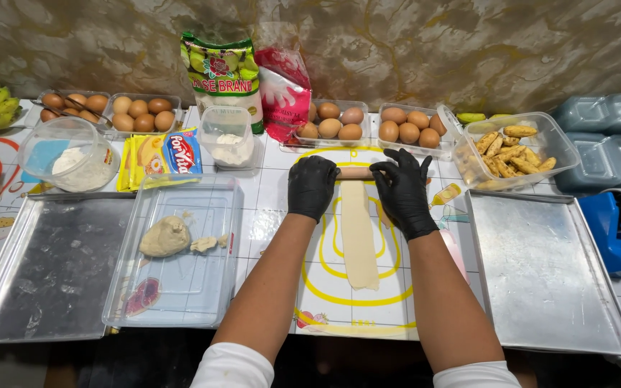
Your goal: The person rolls out a piece of dough on a silicone mat using a rolling pin. They then place a piece of fried plantain on the dough and roll it up into a cylinder. The finished roll is placed on a metal tray, and the person picks up another piece of dough to repeat the process.
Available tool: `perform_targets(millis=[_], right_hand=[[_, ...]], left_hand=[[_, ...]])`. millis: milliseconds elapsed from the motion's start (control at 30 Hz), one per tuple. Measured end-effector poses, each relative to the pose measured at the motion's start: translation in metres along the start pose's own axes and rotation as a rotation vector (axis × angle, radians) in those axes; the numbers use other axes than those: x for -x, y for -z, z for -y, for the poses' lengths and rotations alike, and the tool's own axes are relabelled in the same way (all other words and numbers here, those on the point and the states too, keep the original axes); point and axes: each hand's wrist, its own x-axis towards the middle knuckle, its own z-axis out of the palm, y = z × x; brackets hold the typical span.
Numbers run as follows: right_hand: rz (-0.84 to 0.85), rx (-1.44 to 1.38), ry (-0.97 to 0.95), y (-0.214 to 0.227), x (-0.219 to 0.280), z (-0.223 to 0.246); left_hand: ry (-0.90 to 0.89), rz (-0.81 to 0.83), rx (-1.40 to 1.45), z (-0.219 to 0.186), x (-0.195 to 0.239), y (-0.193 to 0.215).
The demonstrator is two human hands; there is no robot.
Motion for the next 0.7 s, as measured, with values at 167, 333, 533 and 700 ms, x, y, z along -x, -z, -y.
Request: perform_targets(millis=[167,333,533,700], right_hand=[[0.01,0.078,-0.001,-0.016,-0.01,-0.013],[0.058,0.117,0.043,-0.024,-0.008,-0.02],[-0.063,0.167,0.069,-0.041,-0.008,-0.038],[-0.122,0.055,0.091,-0.033,-0.01,-0.038]], left_hand=[[-0.033,-0.024,-0.063,0.014,0.008,-0.027],[-0.04,0.019,-0.055,0.009,0.004,-0.019],[0.031,0.038,-0.087,0.018,0.002,-0.036],[-0.047,-0.264,-0.024,-0.002,0.004,-0.008]])
